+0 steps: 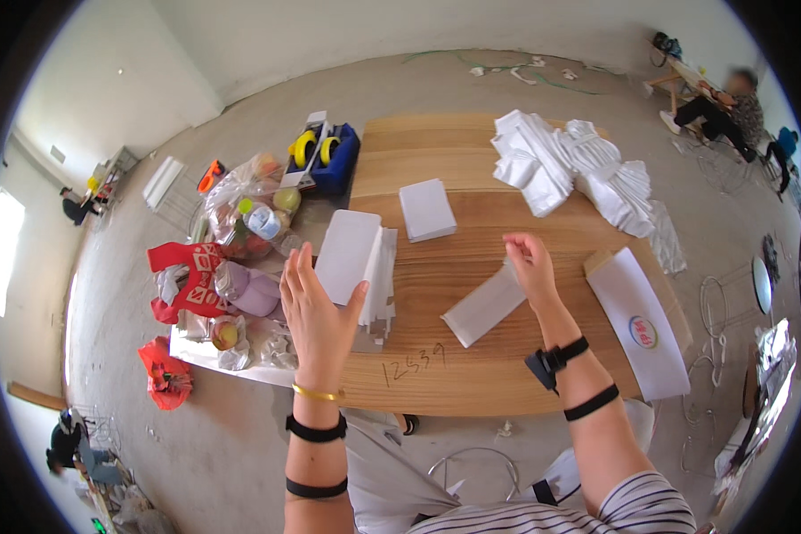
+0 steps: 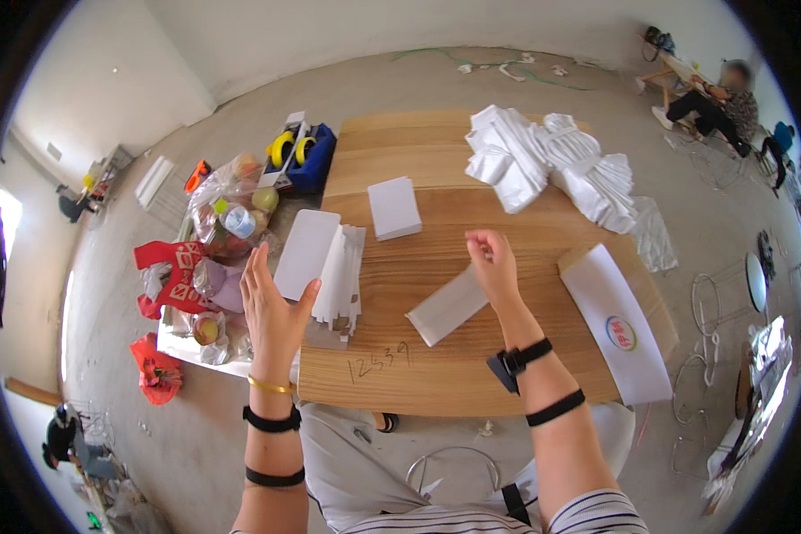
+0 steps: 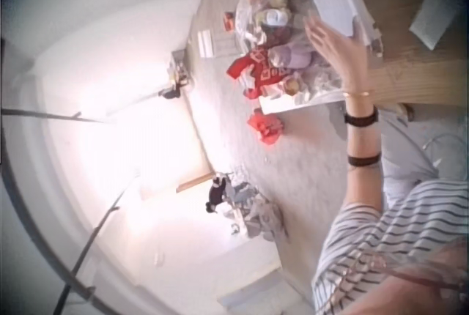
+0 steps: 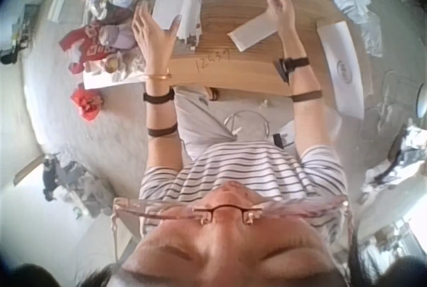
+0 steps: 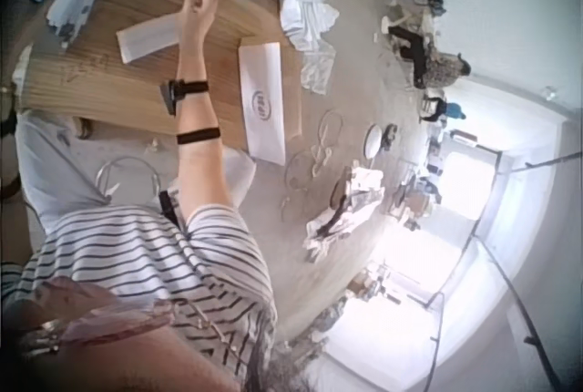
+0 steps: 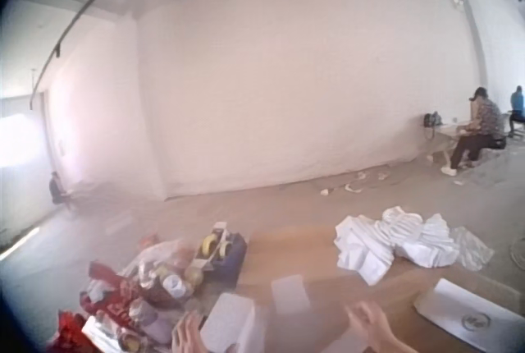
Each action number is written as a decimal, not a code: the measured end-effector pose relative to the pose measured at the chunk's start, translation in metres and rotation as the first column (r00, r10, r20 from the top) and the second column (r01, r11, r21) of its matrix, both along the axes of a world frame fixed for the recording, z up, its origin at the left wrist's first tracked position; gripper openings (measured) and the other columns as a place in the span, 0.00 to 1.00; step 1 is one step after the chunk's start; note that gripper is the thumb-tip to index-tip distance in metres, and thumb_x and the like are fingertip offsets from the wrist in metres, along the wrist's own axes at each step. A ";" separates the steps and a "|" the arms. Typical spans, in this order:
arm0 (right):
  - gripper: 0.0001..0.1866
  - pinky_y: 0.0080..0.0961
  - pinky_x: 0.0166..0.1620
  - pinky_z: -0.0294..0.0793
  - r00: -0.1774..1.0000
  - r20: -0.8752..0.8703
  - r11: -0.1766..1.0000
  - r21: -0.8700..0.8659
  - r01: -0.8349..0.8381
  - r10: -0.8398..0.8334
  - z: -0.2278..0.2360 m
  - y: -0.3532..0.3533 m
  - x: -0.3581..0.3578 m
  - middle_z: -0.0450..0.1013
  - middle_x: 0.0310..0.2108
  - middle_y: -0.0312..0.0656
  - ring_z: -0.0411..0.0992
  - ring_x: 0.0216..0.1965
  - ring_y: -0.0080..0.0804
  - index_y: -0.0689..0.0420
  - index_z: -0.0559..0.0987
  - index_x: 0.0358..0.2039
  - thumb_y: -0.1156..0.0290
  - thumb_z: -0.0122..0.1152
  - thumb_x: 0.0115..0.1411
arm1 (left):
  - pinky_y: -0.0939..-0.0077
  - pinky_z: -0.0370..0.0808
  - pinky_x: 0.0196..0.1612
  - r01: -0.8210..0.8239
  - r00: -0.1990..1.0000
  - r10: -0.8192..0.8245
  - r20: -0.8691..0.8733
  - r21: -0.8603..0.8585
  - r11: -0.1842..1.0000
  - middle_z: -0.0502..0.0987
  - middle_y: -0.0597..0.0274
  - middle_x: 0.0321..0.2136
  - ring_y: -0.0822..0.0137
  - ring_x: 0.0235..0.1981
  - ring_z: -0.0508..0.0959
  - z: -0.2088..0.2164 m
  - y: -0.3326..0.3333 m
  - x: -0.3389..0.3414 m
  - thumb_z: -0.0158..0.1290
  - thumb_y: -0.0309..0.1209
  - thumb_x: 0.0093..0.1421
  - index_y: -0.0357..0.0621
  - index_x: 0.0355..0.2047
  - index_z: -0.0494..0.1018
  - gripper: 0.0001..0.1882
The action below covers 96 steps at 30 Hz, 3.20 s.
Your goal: The person is folding thin, white, rectangular plastic sheets into smaller rectangular shapes.
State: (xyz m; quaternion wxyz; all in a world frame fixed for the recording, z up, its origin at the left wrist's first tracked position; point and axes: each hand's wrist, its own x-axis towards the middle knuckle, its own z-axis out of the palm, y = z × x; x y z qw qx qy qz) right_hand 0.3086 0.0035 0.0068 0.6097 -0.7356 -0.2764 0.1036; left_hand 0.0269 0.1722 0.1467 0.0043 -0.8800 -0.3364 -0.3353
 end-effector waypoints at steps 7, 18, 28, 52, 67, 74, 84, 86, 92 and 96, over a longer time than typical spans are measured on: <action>0.07 0.20 0.41 0.72 0.975 -0.207 0.990 -0.127 0.062 -0.087 0.000 -0.145 -0.043 0.76 0.33 0.34 0.71 0.35 0.20 0.60 0.80 0.40 0.71 0.59 0.64 | 0.50 0.64 0.60 -0.126 0.972 0.051 -0.230 -0.326 0.937 0.68 0.38 0.54 0.38 0.56 0.66 -0.015 0.007 0.011 0.66 0.37 0.48 0.42 0.70 0.44 0.56; 0.21 0.44 0.60 0.65 0.786 0.450 0.873 -0.435 -0.221 0.424 0.006 -0.117 -0.129 0.68 0.58 0.48 0.65 0.60 0.43 0.52 0.76 0.53 0.60 0.62 0.61 | 0.50 0.65 0.59 0.237 0.956 -0.287 -0.060 -0.417 0.878 0.65 0.37 0.58 0.40 0.55 0.67 -0.006 -0.102 -0.007 0.65 0.37 0.48 0.35 0.69 0.45 0.54; 0.34 0.45 0.70 0.49 0.699 0.503 0.767 -0.634 -0.101 0.508 -0.016 -0.103 -0.133 0.56 0.67 0.49 0.53 0.69 0.43 0.60 0.59 0.67 0.62 0.56 0.64 | 0.52 0.62 0.61 -0.056 0.950 -0.109 -0.291 -0.504 0.862 0.66 0.35 0.56 0.39 0.55 0.66 -0.111 -0.147 -0.073 0.67 0.38 0.48 0.38 0.69 0.46 0.55; 0.13 0.43 0.54 0.67 0.923 0.382 0.880 -0.420 0.221 -0.050 -0.020 -0.073 -0.053 0.71 0.46 0.51 0.67 0.51 0.53 0.60 0.77 0.39 0.68 0.65 0.55 | 0.63 0.83 0.43 0.455 0.780 0.472 0.411 -0.890 0.022 0.73 0.56 0.49 0.62 0.46 0.78 -0.180 -0.160 -0.006 0.44 0.21 0.65 0.38 0.53 0.66 0.16; 0.15 0.40 0.38 0.72 0.964 0.165 0.931 -0.270 0.246 -0.207 -0.007 -0.218 -0.081 0.73 0.30 0.44 0.72 0.34 0.43 0.57 0.70 0.36 0.73 0.68 0.52 | 0.68 0.71 0.52 0.148 0.989 -0.069 0.131 -0.885 0.441 0.74 0.49 0.48 0.56 0.48 0.76 -0.146 -0.152 0.043 0.52 0.23 0.59 0.38 0.55 0.64 0.23; 0.12 0.38 0.46 0.70 0.851 0.514 0.962 -0.160 0.221 -0.110 0.041 -0.132 0.006 0.74 0.37 0.42 0.70 0.40 0.44 0.56 0.74 0.38 0.73 0.67 0.54 | 0.48 0.58 0.64 0.399 0.878 -0.470 -0.096 -0.398 0.826 0.65 0.48 0.58 0.48 0.62 0.62 -0.151 -0.156 0.034 0.57 0.33 0.56 0.41 0.57 0.63 0.29; 0.15 0.39 0.57 0.66 0.652 0.650 0.654 -0.694 0.300 0.390 0.041 0.033 0.145 0.74 0.46 0.41 0.66 0.54 0.40 0.60 0.77 0.42 0.66 0.63 0.55 | 0.45 0.57 0.66 0.417 0.872 -0.489 -0.028 -0.482 0.770 0.67 0.48 0.57 0.44 0.61 0.63 -0.162 -0.157 0.034 0.57 0.34 0.57 0.40 0.57 0.63 0.29; 0.14 0.39 0.56 0.67 0.635 0.697 0.676 -0.646 0.354 0.333 0.029 0.063 0.157 0.74 0.45 0.41 0.66 0.54 0.40 0.59 0.78 0.41 0.67 0.62 0.56 | 0.45 0.58 0.66 0.401 0.876 -0.480 -0.033 -0.501 0.767 0.67 0.48 0.56 0.44 0.60 0.64 -0.161 -0.156 0.033 0.57 0.34 0.56 0.40 0.57 0.63 0.29; 0.19 0.38 0.58 0.63 0.646 0.746 0.629 -0.582 0.516 0.159 -0.005 0.113 0.191 0.71 0.50 0.41 0.65 0.56 0.39 0.58 0.73 0.51 0.70 0.56 0.58 | 0.45 0.59 0.64 0.400 0.876 -0.482 -0.004 -0.552 0.732 0.68 0.50 0.55 0.46 0.60 0.65 -0.161 -0.154 0.036 0.58 0.33 0.55 0.40 0.56 0.63 0.30; 0.21 0.39 0.57 0.62 0.700 0.681 0.536 -0.682 0.498 0.216 -0.003 0.116 0.198 0.71 0.50 0.39 0.64 0.56 0.40 0.55 0.74 0.51 0.72 0.60 0.55 | 0.45 0.59 0.64 0.404 0.871 -0.491 -0.004 -0.562 0.722 0.68 0.50 0.55 0.47 0.59 0.65 -0.158 -0.153 0.036 0.58 0.33 0.54 0.41 0.56 0.63 0.30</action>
